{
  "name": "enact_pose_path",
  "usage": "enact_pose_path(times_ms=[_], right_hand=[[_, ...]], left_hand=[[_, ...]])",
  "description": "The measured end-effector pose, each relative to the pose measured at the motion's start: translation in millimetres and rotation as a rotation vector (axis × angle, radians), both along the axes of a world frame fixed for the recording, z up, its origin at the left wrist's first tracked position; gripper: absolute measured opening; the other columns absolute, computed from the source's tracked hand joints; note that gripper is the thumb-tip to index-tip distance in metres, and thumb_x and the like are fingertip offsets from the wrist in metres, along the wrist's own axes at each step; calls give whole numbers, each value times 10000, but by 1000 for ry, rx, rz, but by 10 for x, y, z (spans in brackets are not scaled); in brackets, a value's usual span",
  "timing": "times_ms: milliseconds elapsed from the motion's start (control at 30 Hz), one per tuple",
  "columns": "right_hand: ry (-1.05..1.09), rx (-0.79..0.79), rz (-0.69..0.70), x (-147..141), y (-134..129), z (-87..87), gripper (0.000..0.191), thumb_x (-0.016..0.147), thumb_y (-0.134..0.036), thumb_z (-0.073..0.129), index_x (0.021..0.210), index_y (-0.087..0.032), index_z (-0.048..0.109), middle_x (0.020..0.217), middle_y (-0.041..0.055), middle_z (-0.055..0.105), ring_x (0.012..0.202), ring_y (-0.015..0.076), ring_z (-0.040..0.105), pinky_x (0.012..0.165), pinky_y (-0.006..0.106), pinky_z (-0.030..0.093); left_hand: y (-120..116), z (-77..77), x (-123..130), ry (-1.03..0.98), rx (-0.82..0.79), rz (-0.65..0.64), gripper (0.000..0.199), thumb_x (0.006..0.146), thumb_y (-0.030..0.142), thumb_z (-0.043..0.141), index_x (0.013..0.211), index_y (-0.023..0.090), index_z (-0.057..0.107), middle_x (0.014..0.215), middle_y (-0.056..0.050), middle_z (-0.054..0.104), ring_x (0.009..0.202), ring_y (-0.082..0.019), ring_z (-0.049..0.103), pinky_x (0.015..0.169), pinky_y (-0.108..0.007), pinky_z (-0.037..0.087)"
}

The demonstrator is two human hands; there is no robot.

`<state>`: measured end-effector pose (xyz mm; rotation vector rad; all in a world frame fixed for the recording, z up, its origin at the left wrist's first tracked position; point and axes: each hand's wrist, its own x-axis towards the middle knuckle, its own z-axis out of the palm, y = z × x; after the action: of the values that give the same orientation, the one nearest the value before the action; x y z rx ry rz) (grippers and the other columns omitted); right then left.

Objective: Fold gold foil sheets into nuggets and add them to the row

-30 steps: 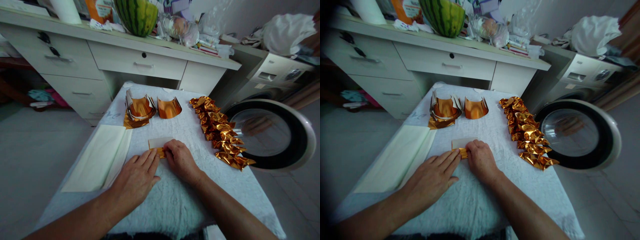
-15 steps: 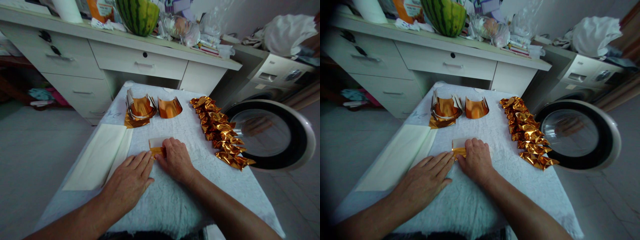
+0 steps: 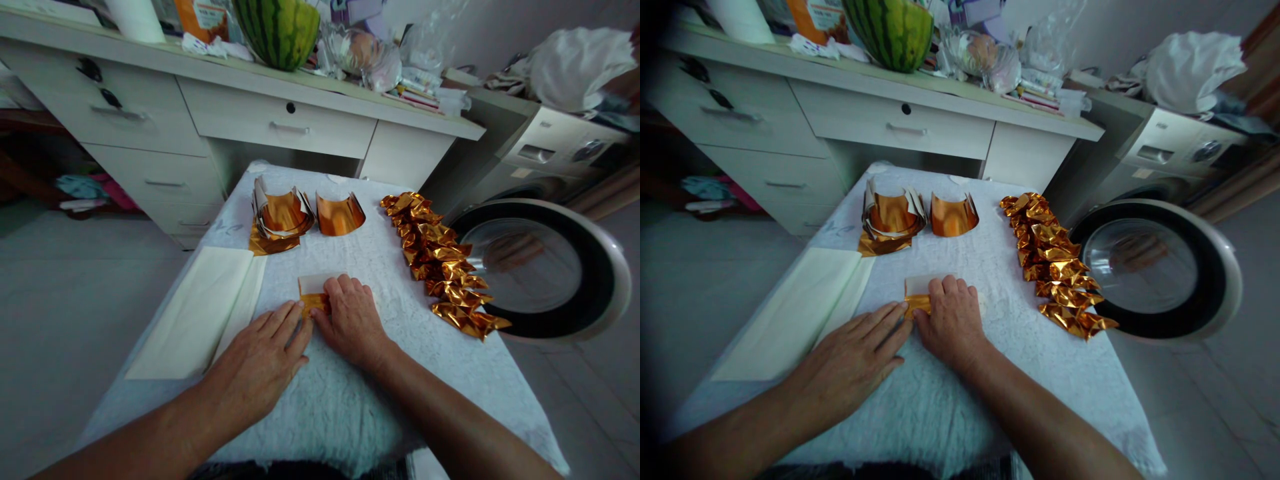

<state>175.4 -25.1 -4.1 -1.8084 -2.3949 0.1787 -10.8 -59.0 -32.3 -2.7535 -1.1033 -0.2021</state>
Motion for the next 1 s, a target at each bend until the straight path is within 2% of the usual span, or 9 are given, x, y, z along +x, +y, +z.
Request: enact_pose_path(times_ms=[133, 267, 533, 767, 1000], right_hand=[[-4, -2, 1, 3, 6, 15, 274, 897, -454, 533, 967, -189, 535, 981, 84, 579, 918, 265, 512, 785, 399, 383], [-6, 3, 3, 6, 6, 15, 250, 910, -432, 515, 972, -190, 535, 982, 83, 576, 909, 264, 512, 779, 402, 383], [-27, 28, 12, 12, -4, -20, 135, 904, -303, 488, 957, -187, 531, 961, 79, 574, 894, 264, 508, 769, 408, 382], [3, 47, 2, -2, -13, -55, 302, 912, -483, 479, 933, -187, 534, 961, 88, 572, 883, 263, 492, 773, 413, 380], [35, 4, 4, 41, -15, 1, 226, 895, -410, 545, 974, -198, 553, 975, 76, 560, 906, 253, 493, 788, 394, 375]], left_hand=[[12, 4, -1, -28, 12, 7, 388, 932, 369, 524, 1234, 141, 608, 1339, -181, 588, 1250, -311, 539, 1014, -451, 455], [25, 13, 13, -86, 24, -37, 341, 951, 300, 479, 1197, 115, 625, 1335, -168, 596, 1268, -288, 522, 1062, -443, 409], [53, -59, 6, -93, 9, -68, 367, 927, 285, 502, 1227, 96, 594, 1334, -187, 588, 1245, -302, 543, 1037, -454, 452], [58, -27, -8, -120, 19, -82, 355, 911, 259, 509, 1210, 93, 604, 1310, -185, 607, 1211, -302, 571, 1016, -453, 484], [70, -40, 3, -139, 43, -89, 406, 917, 240, 490, 1282, 77, 561, 1308, -171, 616, 1203, -281, 579, 1017, -431, 485]])
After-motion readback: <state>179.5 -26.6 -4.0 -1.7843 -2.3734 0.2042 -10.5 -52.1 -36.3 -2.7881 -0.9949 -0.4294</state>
